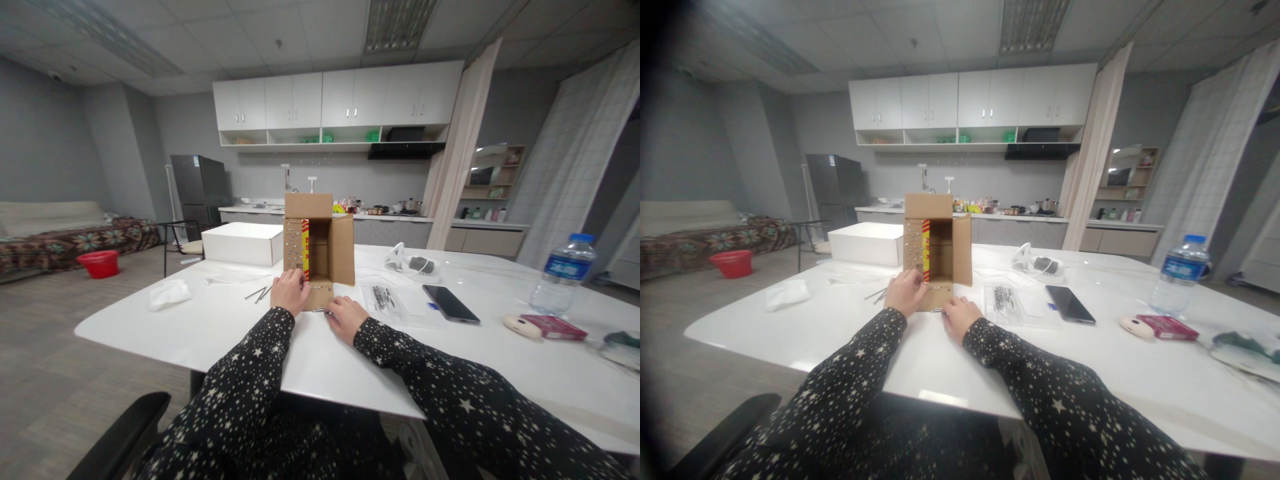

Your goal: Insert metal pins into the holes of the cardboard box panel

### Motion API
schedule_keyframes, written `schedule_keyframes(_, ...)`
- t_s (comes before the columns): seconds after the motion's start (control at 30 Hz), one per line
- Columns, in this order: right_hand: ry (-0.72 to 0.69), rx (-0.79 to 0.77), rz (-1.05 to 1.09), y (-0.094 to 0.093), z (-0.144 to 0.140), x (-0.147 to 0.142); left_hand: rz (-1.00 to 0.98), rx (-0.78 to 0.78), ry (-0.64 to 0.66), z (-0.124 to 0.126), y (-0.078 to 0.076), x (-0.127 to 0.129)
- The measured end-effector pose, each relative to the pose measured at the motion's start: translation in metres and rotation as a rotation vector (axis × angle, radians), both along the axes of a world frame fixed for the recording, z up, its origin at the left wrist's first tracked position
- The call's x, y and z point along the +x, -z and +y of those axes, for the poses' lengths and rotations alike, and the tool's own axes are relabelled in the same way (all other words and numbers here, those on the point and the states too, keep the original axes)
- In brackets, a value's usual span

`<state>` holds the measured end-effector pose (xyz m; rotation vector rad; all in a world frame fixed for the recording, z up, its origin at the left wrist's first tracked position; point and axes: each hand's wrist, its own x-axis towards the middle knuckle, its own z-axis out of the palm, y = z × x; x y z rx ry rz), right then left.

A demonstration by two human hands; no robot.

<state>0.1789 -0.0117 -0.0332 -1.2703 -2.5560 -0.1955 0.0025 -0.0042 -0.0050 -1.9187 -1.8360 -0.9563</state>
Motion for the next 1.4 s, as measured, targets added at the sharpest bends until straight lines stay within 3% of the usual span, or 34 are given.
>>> schedule_keyframes(0.27, -0.003, -0.005, 0.009, 0.0, 0.0, 0.001, -0.019, 0.217, 0.062, 0.004, 0.004, -0.002)
schedule_keyframes(0.4, -0.001, -0.005, 0.005, 0.001, 0.001, 0.0, -0.013, 0.243, 0.193, 0.003, 0.005, -0.001)
schedule_keyframes(0.6, 0.007, -0.002, 0.002, 0.0, 0.001, 0.0, 0.058, 0.098, 0.391, 0.006, 0.01, 0.0)
schedule_keyframes(0.77, 0.008, -0.013, 0.008, -0.001, 0.0, -0.001, 0.132, -0.052, 0.415, 0.01, 0.014, -0.001)
schedule_keyframes(1.4, 0.015, -0.025, -0.029, -0.004, -0.001, -0.001, 0.199, -0.133, 0.485, 0.011, 0.019, -0.001)
